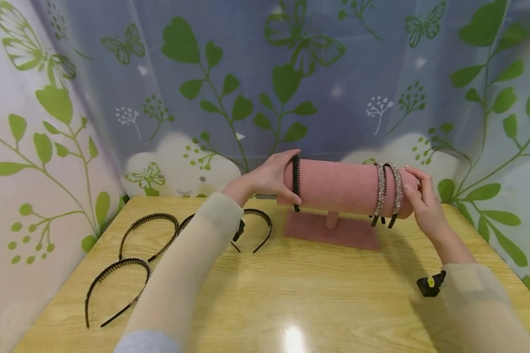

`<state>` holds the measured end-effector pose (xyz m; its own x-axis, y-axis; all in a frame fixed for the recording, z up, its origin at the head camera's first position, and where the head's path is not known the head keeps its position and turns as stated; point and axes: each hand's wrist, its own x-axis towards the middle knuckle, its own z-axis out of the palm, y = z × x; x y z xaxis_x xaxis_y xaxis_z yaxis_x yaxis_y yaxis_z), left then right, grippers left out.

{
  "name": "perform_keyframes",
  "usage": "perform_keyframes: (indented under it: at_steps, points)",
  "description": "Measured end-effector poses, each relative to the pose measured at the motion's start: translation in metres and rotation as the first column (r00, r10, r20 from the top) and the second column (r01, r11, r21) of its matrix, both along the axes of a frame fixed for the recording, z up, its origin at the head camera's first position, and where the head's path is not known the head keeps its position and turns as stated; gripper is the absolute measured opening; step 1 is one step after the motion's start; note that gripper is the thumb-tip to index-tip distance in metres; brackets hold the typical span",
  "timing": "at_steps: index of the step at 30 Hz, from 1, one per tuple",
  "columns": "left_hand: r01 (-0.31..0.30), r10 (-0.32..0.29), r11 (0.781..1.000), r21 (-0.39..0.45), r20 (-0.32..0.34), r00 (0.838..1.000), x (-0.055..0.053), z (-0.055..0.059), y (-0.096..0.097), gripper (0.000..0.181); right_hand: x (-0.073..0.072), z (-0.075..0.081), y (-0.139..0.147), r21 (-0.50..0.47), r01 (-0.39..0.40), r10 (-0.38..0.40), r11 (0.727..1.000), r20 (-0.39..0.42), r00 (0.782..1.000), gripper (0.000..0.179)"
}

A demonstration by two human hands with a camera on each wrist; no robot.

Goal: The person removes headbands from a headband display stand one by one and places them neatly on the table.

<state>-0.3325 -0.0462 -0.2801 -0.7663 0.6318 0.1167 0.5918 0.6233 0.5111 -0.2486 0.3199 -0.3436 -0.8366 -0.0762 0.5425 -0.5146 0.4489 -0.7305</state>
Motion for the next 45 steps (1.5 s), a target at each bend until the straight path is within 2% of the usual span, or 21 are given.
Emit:
perform_keyframes:
  at_steps: [11, 14, 18, 25, 29, 34, 39, 42, 45]
  points:
    - [-0.013, 0.015, 0.999, 0.045, -0.06, 0.998, -0.002, -0.007, -0.003, 0.116, -0.001, 0.0, -0.001, -0.03, -0.002, 0.003, 1.0, 0.027, 1.0, 0.045]
    - [-0.019, 0.023, 0.996, 0.086, -0.043, 0.999, -0.003, -0.01, -0.008, 0.114, -0.001, 0.0, -0.001, -0.042, -0.004, 0.004, 0.999, 0.015, 1.0, 0.045]
    - [-0.057, 0.058, 0.987, 0.149, 0.002, 0.998, -0.001, -0.015, -0.018, 0.114, 0.0, 0.0, 0.0, -0.046, -0.004, 0.003, 0.999, -0.013, 1.0, 0.045]
    - [-0.098, 0.086, 0.955, 0.281, 0.056, 0.995, 0.002, -0.027, -0.03, 0.116, -0.001, -0.002, 0.001, -0.04, -0.014, 0.012, 0.999, -0.029, 0.999, 0.045]
    - [-0.149, 0.12, 0.934, 0.323, 0.108, 0.987, 0.003, -0.036, -0.035, 0.114, -0.002, -0.002, 0.0, -0.04, -0.016, 0.015, 0.999, -0.029, 0.999, 0.045]
    - [-0.204, 0.163, 0.907, 0.37, 0.139, 0.977, 0.007, -0.046, -0.039, 0.105, -0.002, -0.001, -0.001, -0.05, -0.02, 0.018, 0.999, -0.041, 0.999, 0.044]
    - [-0.235, 0.163, 0.877, 0.42, 0.2, 0.966, 0.011, -0.053, -0.038, 0.104, -0.001, -0.001, -0.001, -0.048, -0.017, 0.015, 0.999, -0.044, 0.999, 0.044]
    - [-0.238, 0.158, 0.867, 0.438, 0.212, 0.964, 0.014, -0.055, -0.036, 0.105, 0.0, -0.001, -0.002, -0.045, -0.009, 0.007, 0.999, -0.04, 0.999, 0.044]
    - [-0.241, 0.169, 0.868, 0.434, 0.198, 0.966, 0.015, -0.057, -0.036, 0.105, 0.0, -0.001, -0.004, -0.047, -0.002, 0.001, 0.999, -0.036, 0.999, 0.043]
